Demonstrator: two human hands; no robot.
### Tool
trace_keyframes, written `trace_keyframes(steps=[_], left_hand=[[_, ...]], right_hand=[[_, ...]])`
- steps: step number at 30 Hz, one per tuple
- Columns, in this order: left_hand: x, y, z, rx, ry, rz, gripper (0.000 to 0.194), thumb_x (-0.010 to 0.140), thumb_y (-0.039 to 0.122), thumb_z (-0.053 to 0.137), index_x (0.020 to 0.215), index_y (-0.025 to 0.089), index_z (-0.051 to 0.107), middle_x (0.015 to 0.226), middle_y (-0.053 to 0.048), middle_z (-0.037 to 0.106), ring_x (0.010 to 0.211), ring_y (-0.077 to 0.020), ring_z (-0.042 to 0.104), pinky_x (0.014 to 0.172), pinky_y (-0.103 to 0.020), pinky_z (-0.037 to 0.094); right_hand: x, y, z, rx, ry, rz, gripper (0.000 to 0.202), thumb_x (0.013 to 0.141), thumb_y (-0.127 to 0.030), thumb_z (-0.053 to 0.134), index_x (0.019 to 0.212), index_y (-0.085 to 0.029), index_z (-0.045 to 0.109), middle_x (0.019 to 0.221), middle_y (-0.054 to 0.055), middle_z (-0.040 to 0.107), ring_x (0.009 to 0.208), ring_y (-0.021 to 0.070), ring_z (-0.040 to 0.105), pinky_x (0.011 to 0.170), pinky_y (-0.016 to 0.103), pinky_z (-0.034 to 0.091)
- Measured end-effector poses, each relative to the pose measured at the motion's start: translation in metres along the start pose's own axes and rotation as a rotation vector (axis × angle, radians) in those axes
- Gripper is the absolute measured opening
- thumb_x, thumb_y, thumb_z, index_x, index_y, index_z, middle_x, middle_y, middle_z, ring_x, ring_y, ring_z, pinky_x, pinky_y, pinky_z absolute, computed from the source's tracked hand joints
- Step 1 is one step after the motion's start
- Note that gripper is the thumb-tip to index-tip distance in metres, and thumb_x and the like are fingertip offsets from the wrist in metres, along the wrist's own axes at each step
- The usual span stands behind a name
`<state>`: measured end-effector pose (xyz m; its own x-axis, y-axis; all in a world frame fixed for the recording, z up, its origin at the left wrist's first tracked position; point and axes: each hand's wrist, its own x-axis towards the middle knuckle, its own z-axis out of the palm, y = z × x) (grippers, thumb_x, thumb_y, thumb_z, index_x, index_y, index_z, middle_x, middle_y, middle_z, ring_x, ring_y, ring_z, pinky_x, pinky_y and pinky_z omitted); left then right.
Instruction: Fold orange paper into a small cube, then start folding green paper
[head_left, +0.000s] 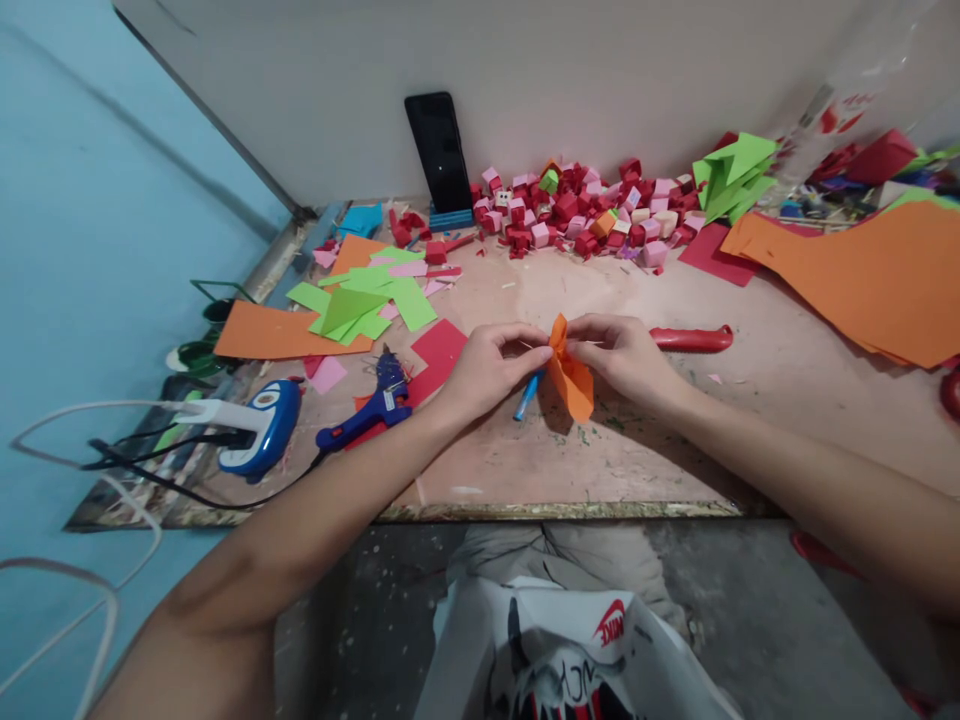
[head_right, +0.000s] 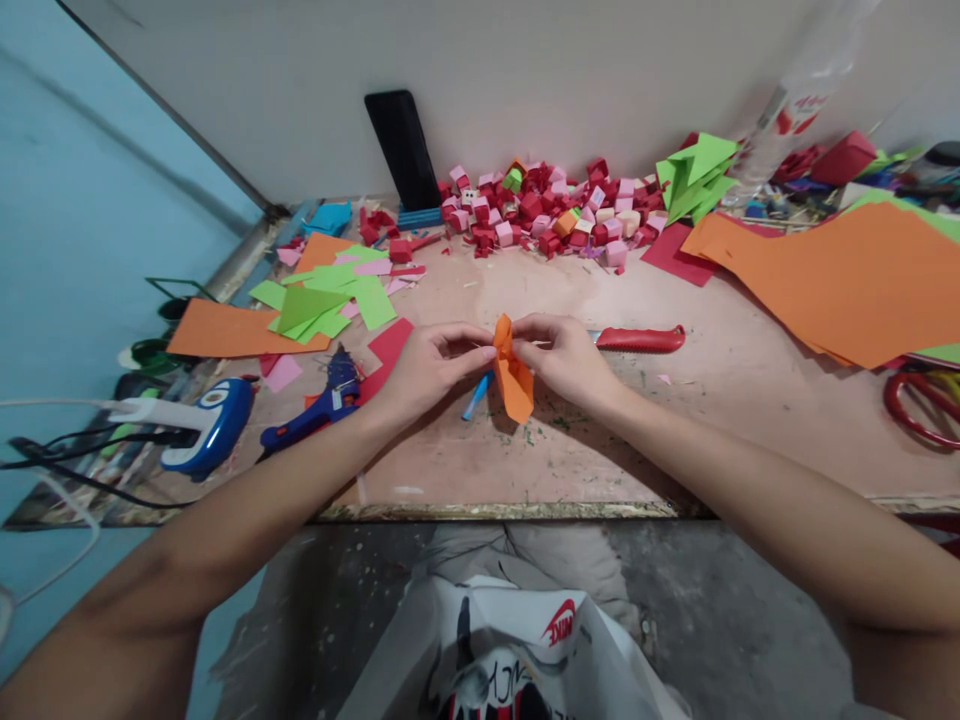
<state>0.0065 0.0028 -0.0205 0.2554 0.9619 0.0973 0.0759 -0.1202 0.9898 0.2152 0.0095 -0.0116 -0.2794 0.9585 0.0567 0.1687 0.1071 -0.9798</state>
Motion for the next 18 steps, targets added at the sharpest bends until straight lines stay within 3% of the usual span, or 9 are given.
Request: trace_keyframes(steps=[7,11,18], left_hand=[[-0.0014,0.0040,-0.0012,-0.002,-0.038,-0.028,0.026,0.082,0.034,0.087,0.103,0.018,0.087,0.108,-0.011,0.084,0.095,-0.0219,0.077,0.090,-0.035,0.061],[-0.0001,0.0015,-0.0021,-0.008,-0.025,-0.041,0.026,0.082,0.034,0.088,0.102,0.018,0.087,0.105,-0.010,0.085,0.093,-0.0219,0.077,0.088,-0.036,0.061],[0.0005,-0.0047,-0.0021,-0.006,-0.019,-0.031,0.022,0.084,0.033,0.086,0.101,0.019,0.088,0.104,-0.010,0.085,0.094,-0.0213,0.077,0.091,-0.036,0.061]], right_hand=[[-0.0003,0.0024,0.0018,0.004,0.011,-0.028,0.020,0.089,-0.022,0.072,0.106,-0.023,0.080,0.105,0.007,0.082,0.098,0.0254,0.077,0.093,0.041,0.061],[0.0001,0.0034,0.0016,-0.011,0.019,-0.083,0.019,0.086,-0.020,0.073,0.104,-0.022,0.081,0.107,0.007,0.082,0.101,0.0256,0.076,0.092,0.040,0.062],[-0.0014,0.0023,0.0006,-0.057,-0.013,-0.055,0.007,0.086,-0.024,0.074,0.089,-0.021,0.080,0.093,0.007,0.081,0.082,0.0231,0.074,0.077,0.037,0.061]])
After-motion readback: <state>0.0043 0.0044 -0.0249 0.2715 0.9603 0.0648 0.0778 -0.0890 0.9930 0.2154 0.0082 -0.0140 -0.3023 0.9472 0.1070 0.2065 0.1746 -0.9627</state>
